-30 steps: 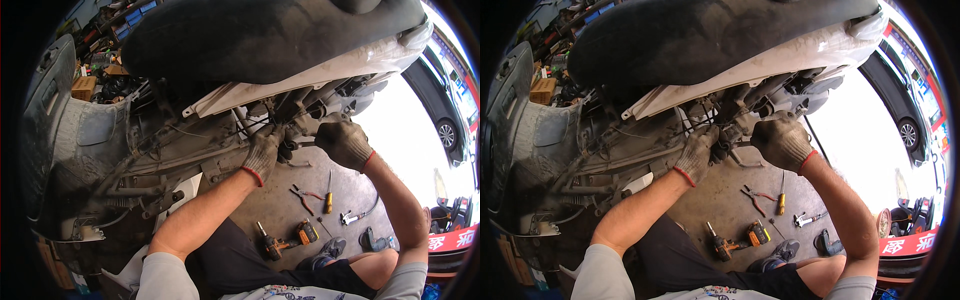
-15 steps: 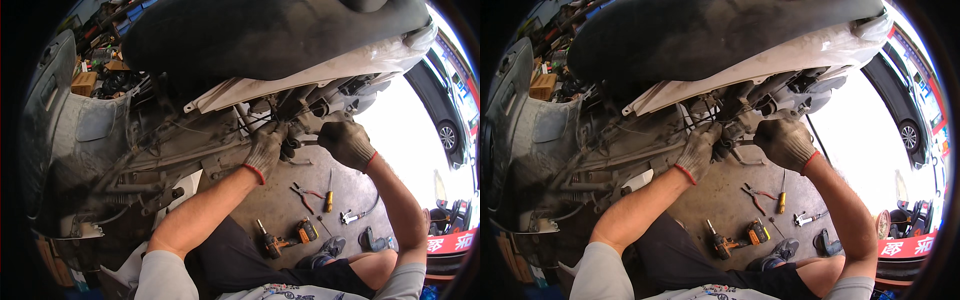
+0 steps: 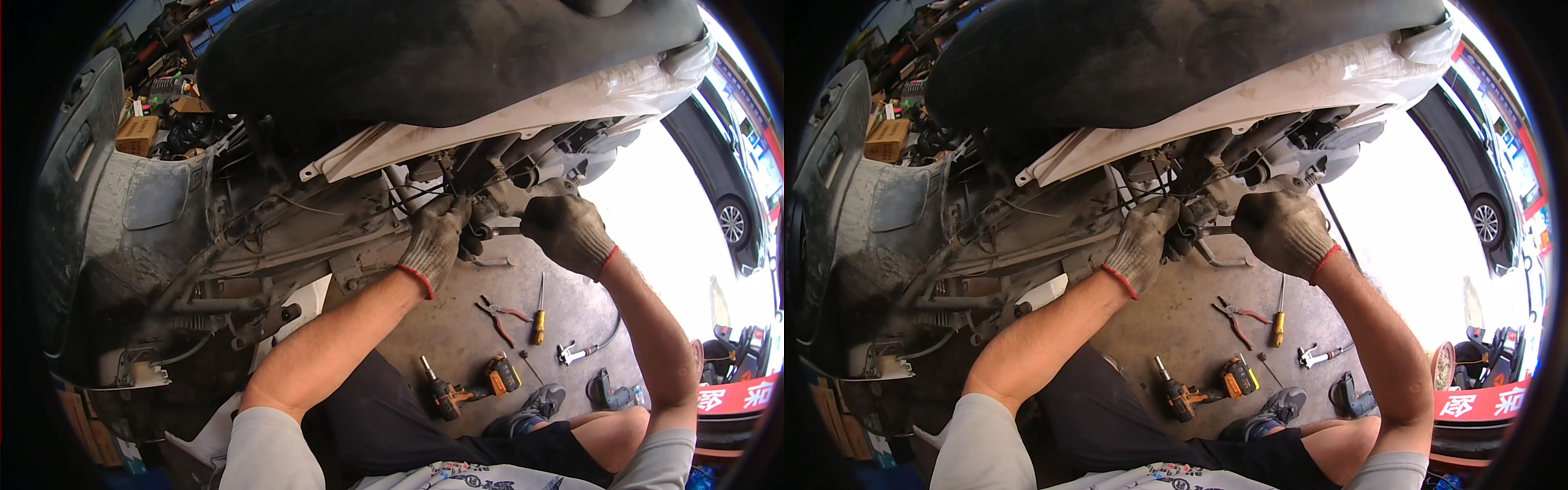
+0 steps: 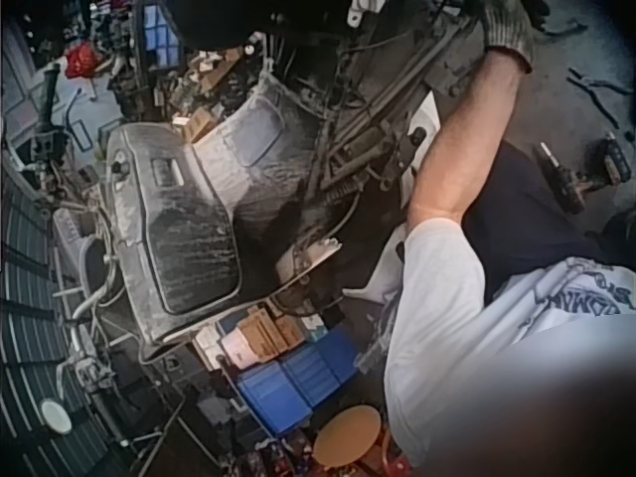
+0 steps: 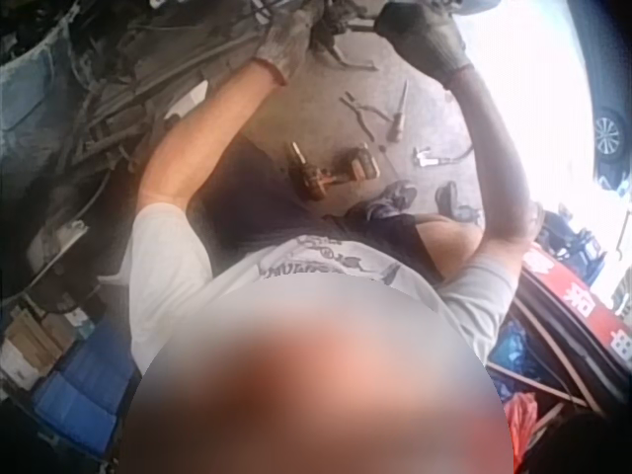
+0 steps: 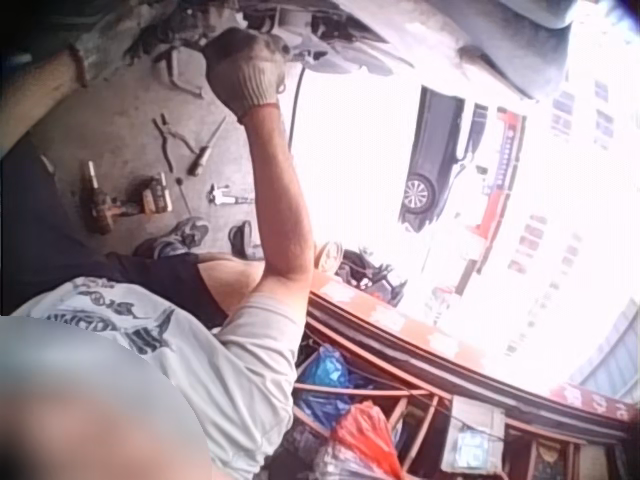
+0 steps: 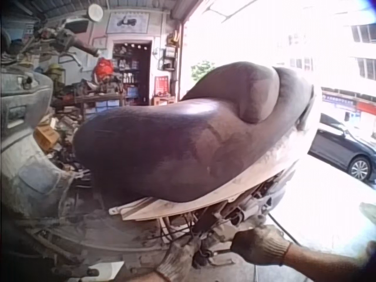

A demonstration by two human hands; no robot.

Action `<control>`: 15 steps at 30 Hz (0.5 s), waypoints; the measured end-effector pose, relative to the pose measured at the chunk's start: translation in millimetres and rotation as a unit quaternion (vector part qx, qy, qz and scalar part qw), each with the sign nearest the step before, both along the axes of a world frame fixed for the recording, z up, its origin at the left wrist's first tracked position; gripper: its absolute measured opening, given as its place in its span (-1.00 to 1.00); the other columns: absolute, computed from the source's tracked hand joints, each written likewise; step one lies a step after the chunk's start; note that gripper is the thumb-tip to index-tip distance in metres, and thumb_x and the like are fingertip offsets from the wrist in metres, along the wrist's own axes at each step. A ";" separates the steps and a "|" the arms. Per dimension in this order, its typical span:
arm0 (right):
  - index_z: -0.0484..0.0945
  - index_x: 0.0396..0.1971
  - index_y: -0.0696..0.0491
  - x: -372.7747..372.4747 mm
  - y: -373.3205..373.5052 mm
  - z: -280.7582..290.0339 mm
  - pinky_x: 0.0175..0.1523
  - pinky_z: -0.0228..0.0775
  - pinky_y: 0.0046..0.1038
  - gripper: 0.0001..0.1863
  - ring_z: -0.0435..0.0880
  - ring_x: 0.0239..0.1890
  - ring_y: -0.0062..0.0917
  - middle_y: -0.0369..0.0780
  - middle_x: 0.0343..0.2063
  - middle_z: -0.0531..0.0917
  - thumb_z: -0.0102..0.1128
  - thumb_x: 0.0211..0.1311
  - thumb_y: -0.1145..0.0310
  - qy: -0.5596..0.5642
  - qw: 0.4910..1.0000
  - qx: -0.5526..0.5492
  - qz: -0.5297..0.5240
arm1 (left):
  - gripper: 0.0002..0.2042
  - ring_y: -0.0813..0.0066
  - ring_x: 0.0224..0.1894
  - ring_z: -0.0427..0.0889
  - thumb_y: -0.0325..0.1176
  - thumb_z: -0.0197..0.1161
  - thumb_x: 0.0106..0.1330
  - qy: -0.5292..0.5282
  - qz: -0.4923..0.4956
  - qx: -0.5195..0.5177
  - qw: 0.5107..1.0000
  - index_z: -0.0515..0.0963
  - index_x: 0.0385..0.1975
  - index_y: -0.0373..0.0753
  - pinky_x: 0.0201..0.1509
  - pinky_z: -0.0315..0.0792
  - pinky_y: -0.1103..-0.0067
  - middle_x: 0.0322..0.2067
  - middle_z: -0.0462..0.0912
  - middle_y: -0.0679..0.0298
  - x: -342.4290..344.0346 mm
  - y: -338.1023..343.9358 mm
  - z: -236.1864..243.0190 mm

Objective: The recorder is working on the internal components of a motorcycle, specifically adjusting cables and wires.

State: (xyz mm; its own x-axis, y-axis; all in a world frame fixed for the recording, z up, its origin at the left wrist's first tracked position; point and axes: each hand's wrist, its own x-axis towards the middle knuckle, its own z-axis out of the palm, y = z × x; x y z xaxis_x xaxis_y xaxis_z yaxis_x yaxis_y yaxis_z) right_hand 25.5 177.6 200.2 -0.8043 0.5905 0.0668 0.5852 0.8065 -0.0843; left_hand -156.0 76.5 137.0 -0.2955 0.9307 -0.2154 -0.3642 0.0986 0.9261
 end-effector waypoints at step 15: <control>0.54 -0.44 0.03 -9.3 -46.6 9.4 -0.43 0.49 -0.23 -0.84 0.66 -0.53 -0.21 -0.14 -0.63 0.61 0.15 0.21 0.25 -0.029 0.993 0.111 0.010 | -0.67 0.58 -0.54 0.55 -0.15 -0.06 0.52 0.022 -0.044 -0.001 0.999 0.53 -0.31 -0.26 -0.47 0.44 0.61 -0.49 0.63 0.29 -7.2 -15.1 -17.0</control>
State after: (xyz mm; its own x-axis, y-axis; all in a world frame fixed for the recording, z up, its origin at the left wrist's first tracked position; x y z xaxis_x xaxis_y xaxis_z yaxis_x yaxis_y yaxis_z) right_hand 16.1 131.0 209.7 -0.8217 0.5507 0.1468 0.5680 0.8126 0.1307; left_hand -163.2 61.4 120.0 -0.2214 0.9532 -0.2060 -0.3136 0.1304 0.9406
